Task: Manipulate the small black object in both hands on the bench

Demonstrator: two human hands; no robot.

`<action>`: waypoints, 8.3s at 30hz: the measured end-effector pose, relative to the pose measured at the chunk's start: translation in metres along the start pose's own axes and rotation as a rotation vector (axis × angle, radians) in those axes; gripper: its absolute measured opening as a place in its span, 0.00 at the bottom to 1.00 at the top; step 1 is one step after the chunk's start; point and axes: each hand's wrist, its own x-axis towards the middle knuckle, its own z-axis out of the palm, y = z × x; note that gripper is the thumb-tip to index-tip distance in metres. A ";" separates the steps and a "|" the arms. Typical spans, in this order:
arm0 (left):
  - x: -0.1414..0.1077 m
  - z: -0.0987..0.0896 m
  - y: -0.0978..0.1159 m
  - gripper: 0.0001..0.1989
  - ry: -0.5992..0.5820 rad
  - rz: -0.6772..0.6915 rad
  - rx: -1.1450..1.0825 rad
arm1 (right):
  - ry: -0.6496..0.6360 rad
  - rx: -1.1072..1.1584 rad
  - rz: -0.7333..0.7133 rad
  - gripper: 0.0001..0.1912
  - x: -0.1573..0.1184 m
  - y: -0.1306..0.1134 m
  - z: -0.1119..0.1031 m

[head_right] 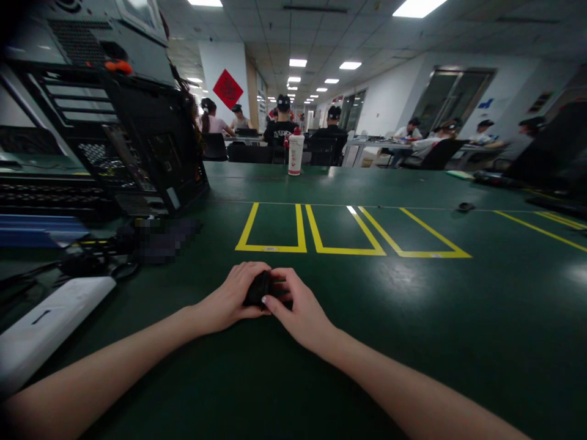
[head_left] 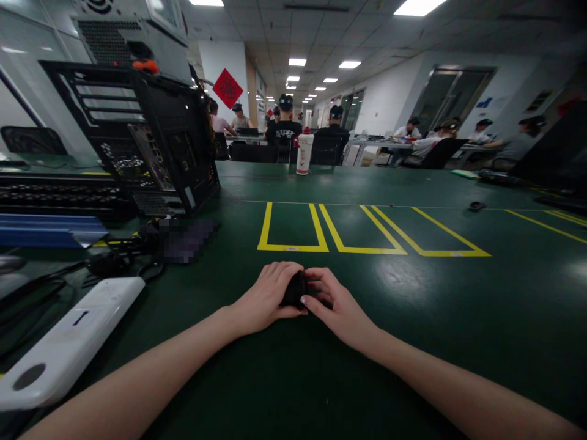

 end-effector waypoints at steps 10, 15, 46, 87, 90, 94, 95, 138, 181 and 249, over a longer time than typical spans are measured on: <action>0.000 0.005 -0.003 0.28 0.030 0.005 -0.001 | -0.044 0.035 -0.044 0.12 -0.001 -0.001 -0.001; 0.000 0.010 -0.008 0.30 0.053 0.004 -0.003 | -0.020 0.018 -0.030 0.11 0.000 -0.001 -0.002; -0.001 0.004 -0.004 0.29 0.028 0.007 0.000 | -0.106 0.190 0.029 0.12 0.001 -0.002 -0.004; -0.001 0.010 -0.009 0.30 0.036 0.007 0.008 | -0.063 0.186 0.088 0.16 0.004 -0.001 -0.004; -0.001 0.010 -0.008 0.29 0.028 0.000 0.005 | -0.103 0.195 0.068 0.15 0.003 -0.002 -0.005; -0.001 0.010 -0.008 0.29 0.026 -0.002 0.003 | -0.088 0.158 -0.013 0.15 0.001 0.000 -0.004; -0.001 0.010 -0.008 0.29 0.025 -0.002 0.000 | -0.079 0.147 -0.024 0.15 0.001 0.001 -0.004; 0.000 0.003 -0.003 0.28 0.002 -0.014 -0.024 | -0.012 0.081 -0.017 0.14 0.000 0.001 -0.003; 0.000 0.003 -0.002 0.28 -0.027 -0.023 -0.002 | -0.052 0.030 -0.007 0.18 0.000 0.004 -0.003; 0.000 0.002 -0.002 0.27 -0.006 -0.013 -0.017 | -0.039 0.051 -0.039 0.13 -0.001 0.001 -0.002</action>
